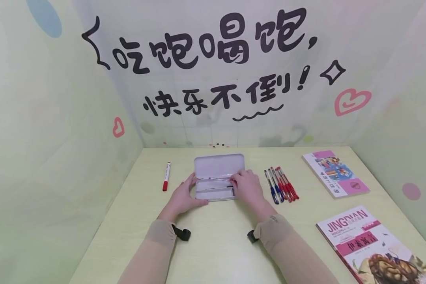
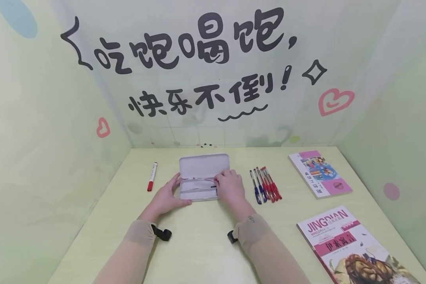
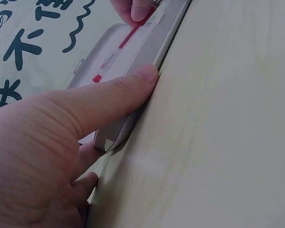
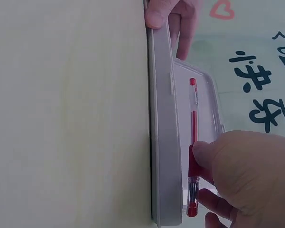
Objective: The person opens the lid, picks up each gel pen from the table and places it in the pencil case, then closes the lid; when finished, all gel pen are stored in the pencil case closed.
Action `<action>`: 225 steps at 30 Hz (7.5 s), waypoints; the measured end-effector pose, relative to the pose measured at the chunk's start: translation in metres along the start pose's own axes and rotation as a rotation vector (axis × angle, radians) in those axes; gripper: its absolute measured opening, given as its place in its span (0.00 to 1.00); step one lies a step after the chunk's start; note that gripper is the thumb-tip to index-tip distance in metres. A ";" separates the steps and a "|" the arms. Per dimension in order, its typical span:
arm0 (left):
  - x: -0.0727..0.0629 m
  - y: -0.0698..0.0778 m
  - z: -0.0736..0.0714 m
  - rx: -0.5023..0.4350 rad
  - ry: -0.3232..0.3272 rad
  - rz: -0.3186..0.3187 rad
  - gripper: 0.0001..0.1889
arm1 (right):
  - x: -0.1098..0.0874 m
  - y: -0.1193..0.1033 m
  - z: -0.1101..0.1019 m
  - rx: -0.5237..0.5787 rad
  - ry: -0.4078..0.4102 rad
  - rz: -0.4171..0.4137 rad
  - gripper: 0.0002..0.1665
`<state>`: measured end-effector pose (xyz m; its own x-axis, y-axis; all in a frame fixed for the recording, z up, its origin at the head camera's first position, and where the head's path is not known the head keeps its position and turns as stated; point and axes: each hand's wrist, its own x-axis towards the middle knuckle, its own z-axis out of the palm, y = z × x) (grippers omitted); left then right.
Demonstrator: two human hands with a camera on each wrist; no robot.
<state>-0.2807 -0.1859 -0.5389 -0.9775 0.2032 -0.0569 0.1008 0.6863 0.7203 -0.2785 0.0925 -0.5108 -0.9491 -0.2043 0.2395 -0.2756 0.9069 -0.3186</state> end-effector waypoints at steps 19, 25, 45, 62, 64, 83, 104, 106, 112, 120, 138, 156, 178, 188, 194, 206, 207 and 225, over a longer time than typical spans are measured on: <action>0.000 -0.001 -0.001 0.012 0.001 0.008 0.72 | 0.006 -0.019 0.011 -0.004 -0.081 -0.032 0.10; 0.000 0.000 -0.001 0.008 0.006 0.016 0.71 | 0.006 -0.017 0.012 0.002 -0.058 -0.039 0.11; 0.001 0.001 -0.002 -0.002 0.003 0.013 0.71 | -0.013 0.021 0.003 0.236 0.064 0.112 0.18; -0.002 0.000 0.001 -0.005 0.008 0.007 0.71 | -0.036 0.089 -0.020 0.234 0.216 0.307 0.23; -0.001 -0.001 0.002 -0.006 0.009 0.007 0.71 | -0.039 0.093 -0.024 0.231 0.225 0.342 0.24; -0.002 -0.002 -0.001 -0.003 0.008 -0.004 0.71 | -0.053 0.120 -0.036 0.122 0.134 0.610 0.31; -0.004 0.002 -0.001 -0.013 0.003 -0.025 0.71 | -0.055 0.125 -0.041 0.123 0.023 0.717 0.27; -0.003 0.002 -0.001 -0.013 0.004 -0.026 0.71 | -0.054 0.126 -0.041 0.139 0.034 0.722 0.25; -0.003 0.002 -0.001 -0.014 0.004 -0.031 0.71 | -0.054 0.126 -0.041 0.178 0.067 0.730 0.20; -0.004 0.003 -0.001 -0.004 0.007 -0.025 0.71 | -0.053 0.122 -0.042 0.182 0.150 0.695 0.18; -0.002 0.000 0.000 -0.003 0.009 -0.003 0.71 | -0.044 0.104 -0.035 0.222 0.246 0.519 0.18; -0.001 0.001 -0.001 -0.011 0.014 0.002 0.72 | -0.024 0.051 -0.007 0.392 0.133 0.252 0.15; -0.004 0.002 -0.001 -0.006 0.007 -0.004 0.71 | 0.003 -0.006 0.018 0.247 -0.001 0.030 0.09; -0.003 0.000 0.000 -0.009 0.008 -0.006 0.71 | 0.009 -0.022 0.021 0.138 -0.074 -0.018 0.12; -0.001 -0.002 0.002 0.003 0.009 -0.005 0.71 | 0.009 -0.024 0.023 0.111 -0.083 -0.015 0.13; -0.004 -0.003 0.002 -0.013 0.010 -0.002 0.71 | 0.002 -0.021 0.023 0.181 -0.053 -0.004 0.14; -0.004 -0.003 0.002 -0.014 0.009 -0.002 0.71 | 0.000 -0.020 0.022 0.196 -0.050 0.012 0.14; -0.005 -0.001 0.003 -0.018 0.005 -0.004 0.70 | -0.018 0.026 0.005 0.333 0.093 0.176 0.20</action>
<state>-0.2753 -0.1858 -0.5410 -0.9788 0.1968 -0.0564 0.0935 0.6747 0.7322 -0.2693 0.1180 -0.5283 -0.9727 -0.0084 0.2320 -0.1589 0.7528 -0.6388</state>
